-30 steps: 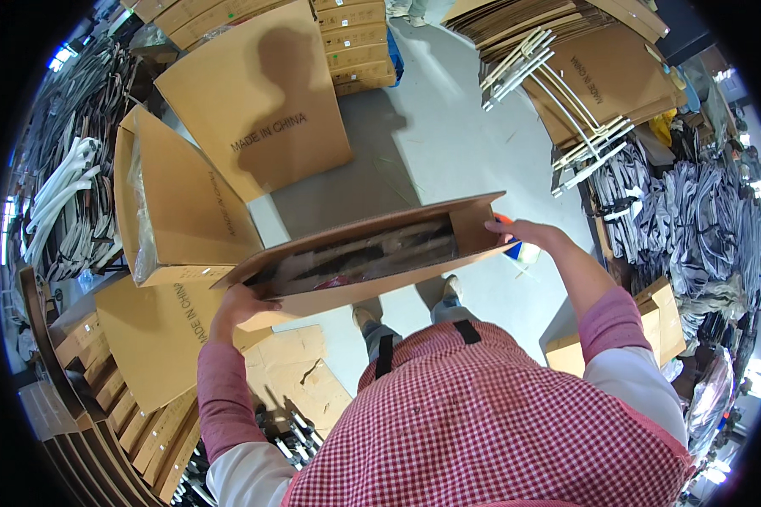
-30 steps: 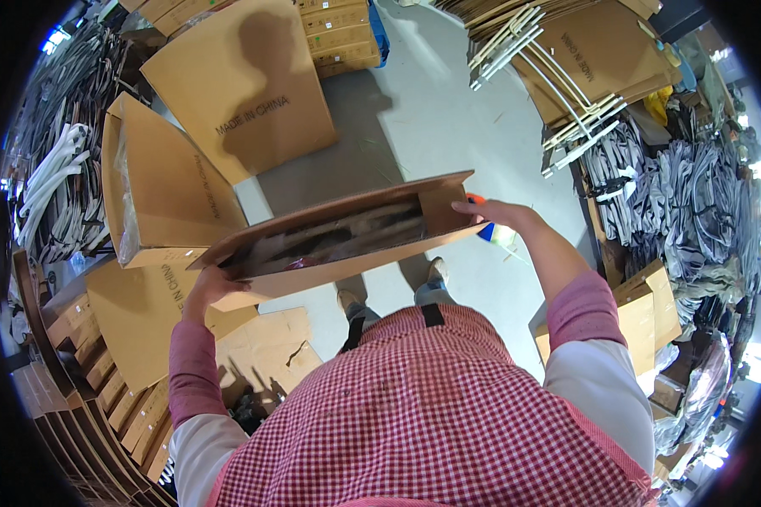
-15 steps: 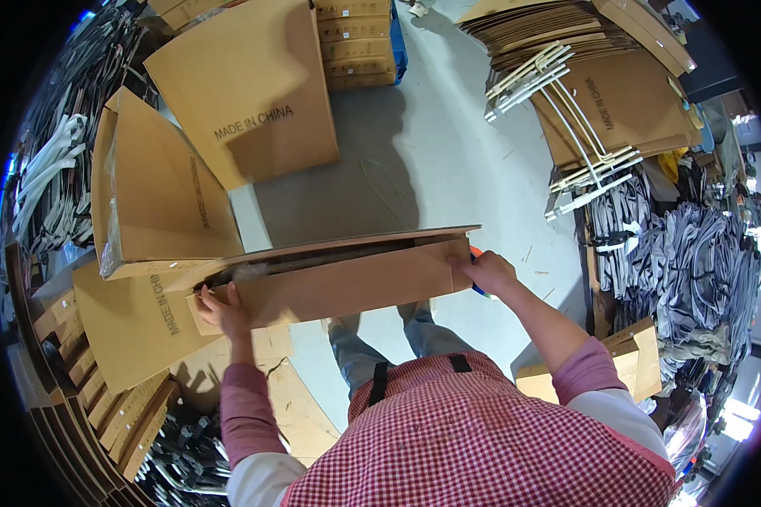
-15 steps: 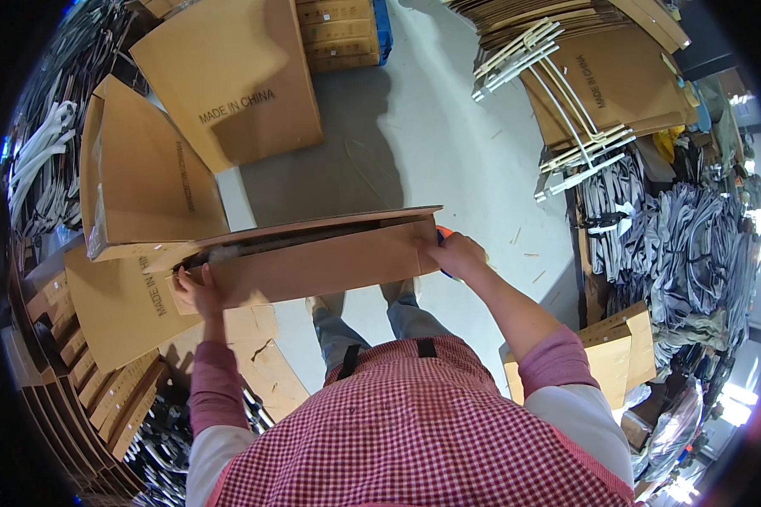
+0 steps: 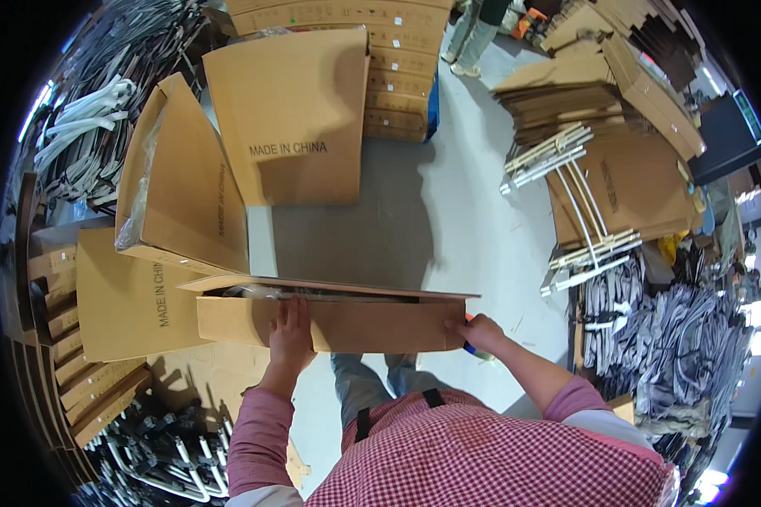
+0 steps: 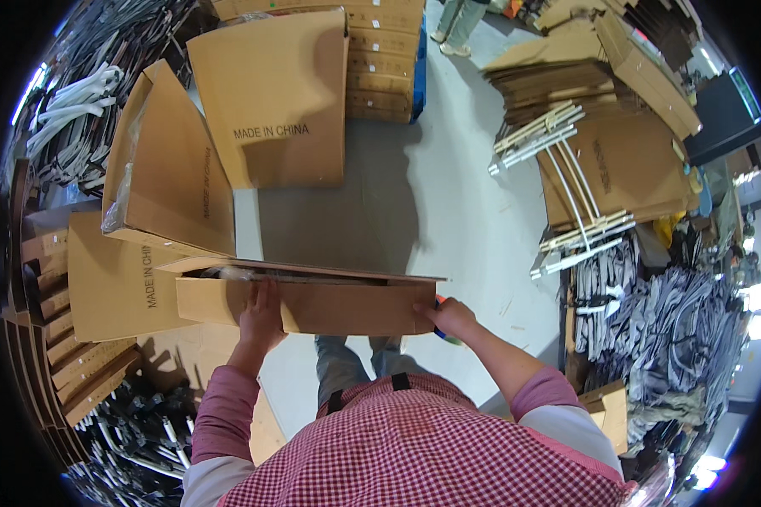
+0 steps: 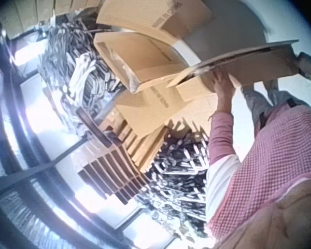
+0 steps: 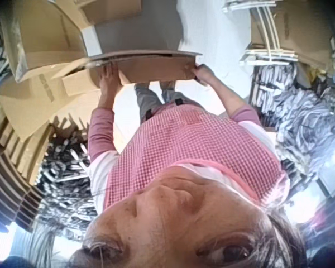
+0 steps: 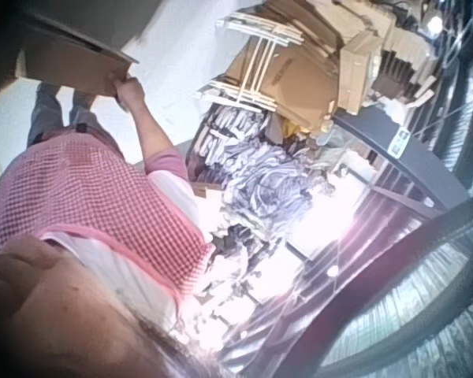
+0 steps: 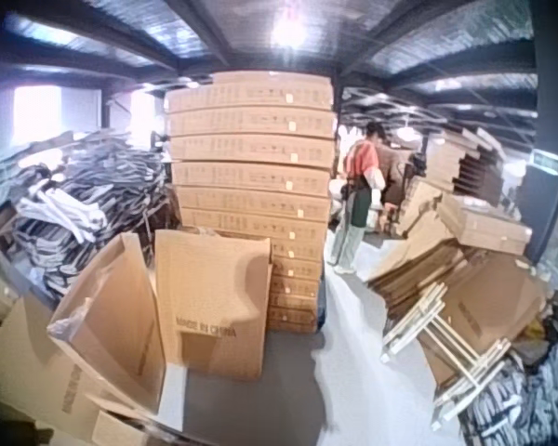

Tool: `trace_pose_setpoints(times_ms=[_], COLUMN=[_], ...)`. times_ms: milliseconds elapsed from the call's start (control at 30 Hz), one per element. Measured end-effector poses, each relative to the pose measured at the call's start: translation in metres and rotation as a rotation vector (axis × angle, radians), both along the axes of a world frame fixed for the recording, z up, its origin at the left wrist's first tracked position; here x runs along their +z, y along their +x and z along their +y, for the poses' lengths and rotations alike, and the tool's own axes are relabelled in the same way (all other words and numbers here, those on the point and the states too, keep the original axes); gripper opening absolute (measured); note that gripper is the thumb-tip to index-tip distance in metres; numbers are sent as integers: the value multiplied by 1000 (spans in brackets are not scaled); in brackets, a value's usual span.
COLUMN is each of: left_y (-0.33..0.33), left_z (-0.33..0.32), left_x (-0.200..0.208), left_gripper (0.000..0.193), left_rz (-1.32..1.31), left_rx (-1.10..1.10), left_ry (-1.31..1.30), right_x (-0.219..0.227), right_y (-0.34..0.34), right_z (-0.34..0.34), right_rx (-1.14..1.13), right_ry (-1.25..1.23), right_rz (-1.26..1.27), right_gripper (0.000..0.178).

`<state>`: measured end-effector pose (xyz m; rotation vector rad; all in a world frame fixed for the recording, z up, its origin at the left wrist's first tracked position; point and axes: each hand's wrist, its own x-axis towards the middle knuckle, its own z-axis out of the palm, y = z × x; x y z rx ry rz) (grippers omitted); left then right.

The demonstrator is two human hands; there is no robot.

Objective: The person places plastic-wrapped items into cardboard boxes, folds the flaps, and seals each box with a handheld tape dispenser. The person repeats this process for multiple boxes in a warehouse setting.

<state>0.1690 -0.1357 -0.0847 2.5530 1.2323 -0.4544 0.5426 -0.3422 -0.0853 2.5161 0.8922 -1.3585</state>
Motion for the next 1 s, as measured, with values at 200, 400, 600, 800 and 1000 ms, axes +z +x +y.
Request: trace_pose_setpoints(times_ms=[200, 400, 600, 800, 1000], left_y=[-3, -9, -16, -37, -67], left_z=[-14, -20, -23, 3, 0], left_x=[-15, -18, -18, -25, -22], left_gripper=[93, 87, 82, 76, 68], left_rz=[25, -65, -152, -305, -215], left_rx=[53, 67, 130, 36, -8], left_ry=[16, 24, 33, 195, 70], right_x=[12, -5, -95, -126, -83], right_y=[42, 124, 45, -165, -214], right_z=[-11, 99, 284, 303, 264], right_rx=[-24, 490, 1006, 606, 391], right_ry=[-122, -572, -61, 532, 509], right_rz=[684, 796, 6, 227, 71], right_gripper=[54, 58, 28, 30, 23])
